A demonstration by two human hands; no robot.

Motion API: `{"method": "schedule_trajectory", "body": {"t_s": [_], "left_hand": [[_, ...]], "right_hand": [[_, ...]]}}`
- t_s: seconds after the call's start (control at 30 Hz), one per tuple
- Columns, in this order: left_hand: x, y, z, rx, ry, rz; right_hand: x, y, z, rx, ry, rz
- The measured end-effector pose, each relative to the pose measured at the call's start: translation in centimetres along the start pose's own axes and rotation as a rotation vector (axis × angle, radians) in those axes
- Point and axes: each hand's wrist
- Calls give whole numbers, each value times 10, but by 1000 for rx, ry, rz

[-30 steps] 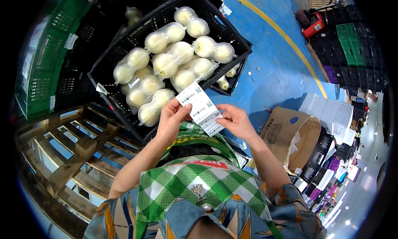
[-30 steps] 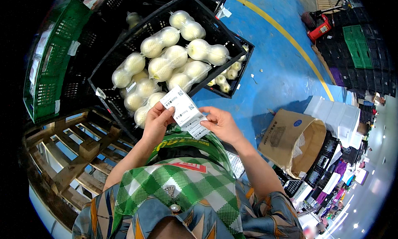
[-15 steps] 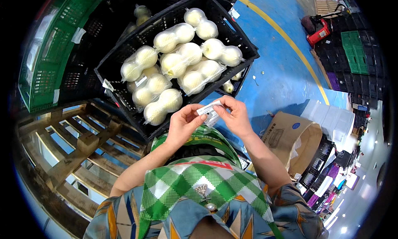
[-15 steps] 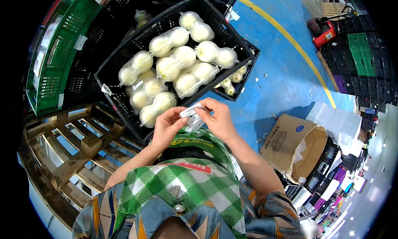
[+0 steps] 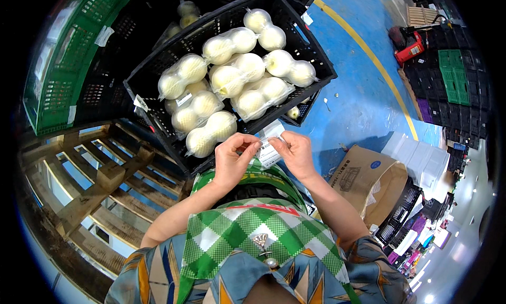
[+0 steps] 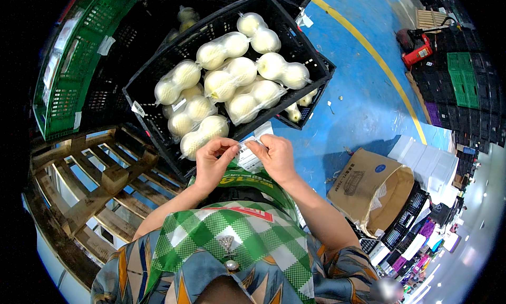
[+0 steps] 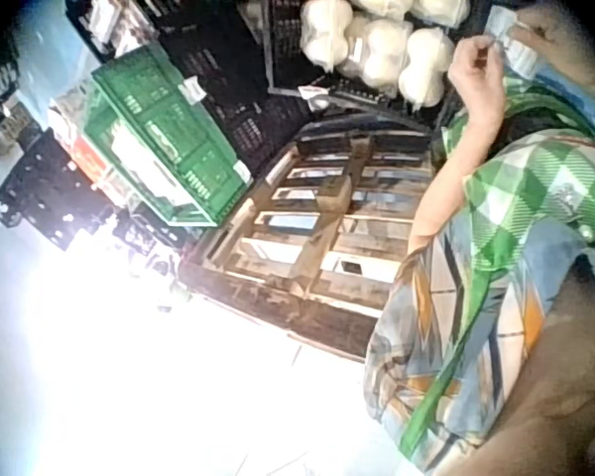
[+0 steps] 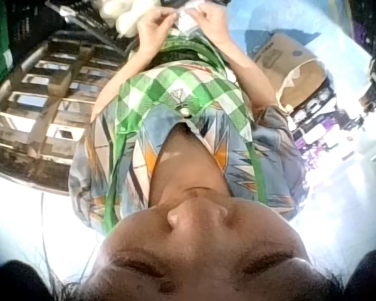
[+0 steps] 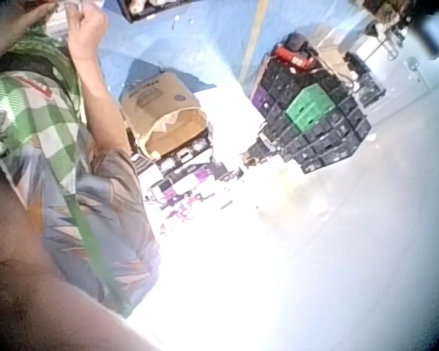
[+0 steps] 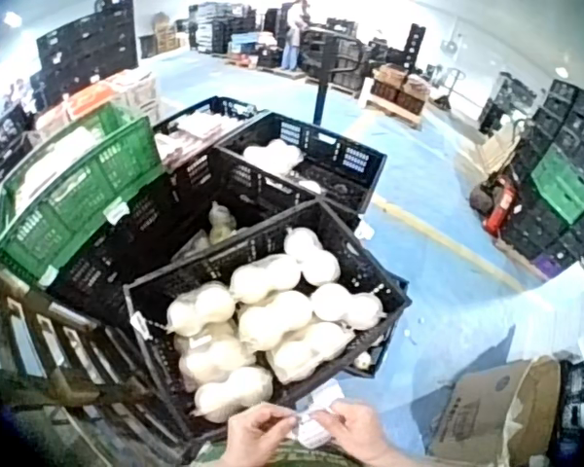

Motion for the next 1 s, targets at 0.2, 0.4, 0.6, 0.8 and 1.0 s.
{"method": "schedule_trajectory", "body": {"t_s": [0.2,0.4,0.6,0.8,1.0], "left_hand": [[-2,-9,6,35,27,78],[-1,-13,11,150,63,103],[-1,-16,19,218,88,134],[0,-28,28,153,135,110],[-23,-44,70,248,97,182]], "right_hand": [[1,-4,0,-289,-111,-87],[-4,-3,3,-193,-289,-196],[-4,11,-13,-176,-237,-147],[-16,1,-16,-173,-319,-161],[-28,4,-18,-210,-250,-164]]}}
Point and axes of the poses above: each hand's wrist, its own x-axis away from the middle knuckle, its own z-axis out of the back of the hand, y = z × x, and after that the axes turned 11 degrees about z, right-handed
